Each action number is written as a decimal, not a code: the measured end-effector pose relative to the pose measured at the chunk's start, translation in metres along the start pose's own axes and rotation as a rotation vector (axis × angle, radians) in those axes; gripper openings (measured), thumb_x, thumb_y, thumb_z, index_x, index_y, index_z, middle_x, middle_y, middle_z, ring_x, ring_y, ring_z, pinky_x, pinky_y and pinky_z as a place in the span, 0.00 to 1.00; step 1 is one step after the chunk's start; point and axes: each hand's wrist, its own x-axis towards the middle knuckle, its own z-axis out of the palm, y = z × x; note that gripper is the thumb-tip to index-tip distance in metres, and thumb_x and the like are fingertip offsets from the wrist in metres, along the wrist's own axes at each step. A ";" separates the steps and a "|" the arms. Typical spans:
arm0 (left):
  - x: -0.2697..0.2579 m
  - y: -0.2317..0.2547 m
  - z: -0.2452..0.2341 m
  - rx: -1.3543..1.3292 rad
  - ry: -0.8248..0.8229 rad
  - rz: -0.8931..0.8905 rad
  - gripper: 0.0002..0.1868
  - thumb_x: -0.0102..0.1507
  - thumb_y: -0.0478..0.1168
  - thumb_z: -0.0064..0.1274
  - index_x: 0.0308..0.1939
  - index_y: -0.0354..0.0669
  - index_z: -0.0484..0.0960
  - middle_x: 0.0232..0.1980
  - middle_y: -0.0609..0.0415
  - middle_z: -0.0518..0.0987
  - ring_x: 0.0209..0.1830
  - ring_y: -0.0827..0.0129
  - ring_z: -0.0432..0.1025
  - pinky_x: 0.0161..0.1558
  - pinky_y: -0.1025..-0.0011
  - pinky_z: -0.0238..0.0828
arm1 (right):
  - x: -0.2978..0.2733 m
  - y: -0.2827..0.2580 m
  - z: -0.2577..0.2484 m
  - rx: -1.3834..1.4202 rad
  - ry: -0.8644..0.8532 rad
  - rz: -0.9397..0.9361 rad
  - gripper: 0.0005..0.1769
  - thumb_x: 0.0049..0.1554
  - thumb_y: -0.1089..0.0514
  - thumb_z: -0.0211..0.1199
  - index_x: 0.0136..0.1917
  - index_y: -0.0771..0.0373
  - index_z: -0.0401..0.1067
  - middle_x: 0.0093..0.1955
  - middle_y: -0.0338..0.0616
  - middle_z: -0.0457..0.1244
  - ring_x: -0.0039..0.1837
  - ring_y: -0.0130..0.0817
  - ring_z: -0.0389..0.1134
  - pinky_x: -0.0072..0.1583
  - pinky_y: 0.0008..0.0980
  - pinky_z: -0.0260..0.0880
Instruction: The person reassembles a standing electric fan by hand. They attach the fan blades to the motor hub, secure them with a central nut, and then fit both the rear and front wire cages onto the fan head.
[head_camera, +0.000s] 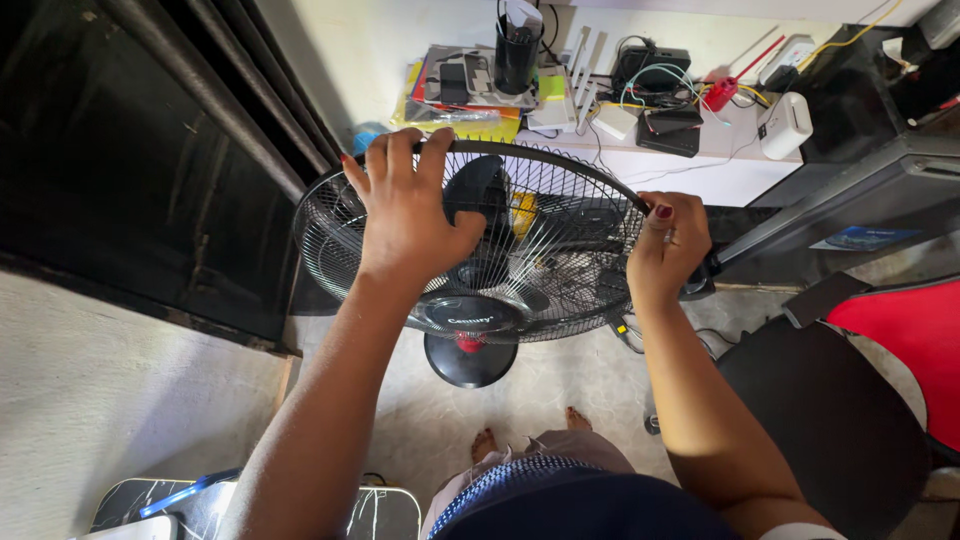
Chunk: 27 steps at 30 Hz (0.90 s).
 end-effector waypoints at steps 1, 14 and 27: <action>-0.001 -0.001 0.001 -0.007 0.013 0.005 0.45 0.45 0.47 0.62 0.67 0.40 0.71 0.62 0.39 0.66 0.68 0.39 0.57 0.65 0.19 0.37 | -0.002 0.005 -0.002 0.032 -0.023 0.005 0.31 0.74 0.38 0.49 0.52 0.68 0.75 0.51 0.50 0.65 0.52 0.41 0.70 0.57 0.35 0.70; -0.002 -0.015 -0.003 0.009 0.018 0.076 0.44 0.48 0.47 0.64 0.68 0.40 0.72 0.61 0.39 0.66 0.67 0.39 0.58 0.66 0.21 0.41 | -0.129 0.152 -0.066 0.624 -0.619 0.560 0.43 0.52 0.58 0.74 0.74 0.66 0.56 0.65 0.38 0.61 0.65 0.27 0.64 0.65 0.32 0.66; -0.001 -0.020 -0.005 0.003 0.024 0.106 0.42 0.50 0.45 0.63 0.69 0.40 0.73 0.62 0.42 0.65 0.68 0.42 0.59 0.68 0.22 0.41 | -0.180 0.204 -0.053 0.700 -0.428 0.616 0.23 0.57 0.66 0.70 0.64 0.71 0.67 0.58 0.34 0.64 0.55 0.22 0.66 0.55 0.22 0.71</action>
